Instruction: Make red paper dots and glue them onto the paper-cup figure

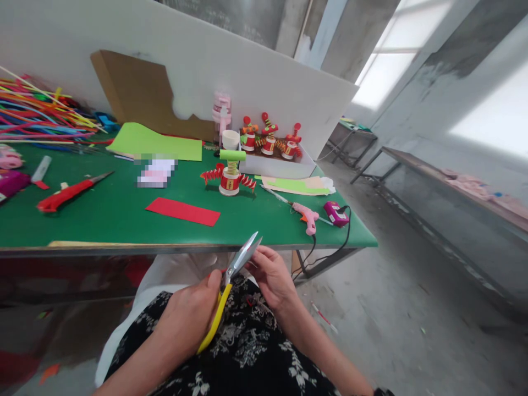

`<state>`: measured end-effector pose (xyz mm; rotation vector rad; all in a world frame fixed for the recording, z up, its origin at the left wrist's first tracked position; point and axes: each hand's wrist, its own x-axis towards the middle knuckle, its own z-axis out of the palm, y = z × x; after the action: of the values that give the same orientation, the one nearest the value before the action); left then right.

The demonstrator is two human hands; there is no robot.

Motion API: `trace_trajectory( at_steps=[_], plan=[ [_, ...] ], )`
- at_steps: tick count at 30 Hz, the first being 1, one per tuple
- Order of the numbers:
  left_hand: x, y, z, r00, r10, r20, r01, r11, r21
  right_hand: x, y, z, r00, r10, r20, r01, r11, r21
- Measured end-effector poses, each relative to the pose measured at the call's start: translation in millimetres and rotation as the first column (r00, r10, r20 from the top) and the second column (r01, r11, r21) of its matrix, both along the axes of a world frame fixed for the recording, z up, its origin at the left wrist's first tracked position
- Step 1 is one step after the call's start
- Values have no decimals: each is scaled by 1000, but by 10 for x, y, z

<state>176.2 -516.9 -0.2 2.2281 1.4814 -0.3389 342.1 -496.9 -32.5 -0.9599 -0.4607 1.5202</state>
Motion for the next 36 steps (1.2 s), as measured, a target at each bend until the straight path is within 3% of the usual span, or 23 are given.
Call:
trace_trajectory(
  at_steps=[36],
  plan=[
    [-81,-27,53,997,-75,-12,73,990,-122,161,-13,-74,987,108,116,-106,994,-24]
  ],
)
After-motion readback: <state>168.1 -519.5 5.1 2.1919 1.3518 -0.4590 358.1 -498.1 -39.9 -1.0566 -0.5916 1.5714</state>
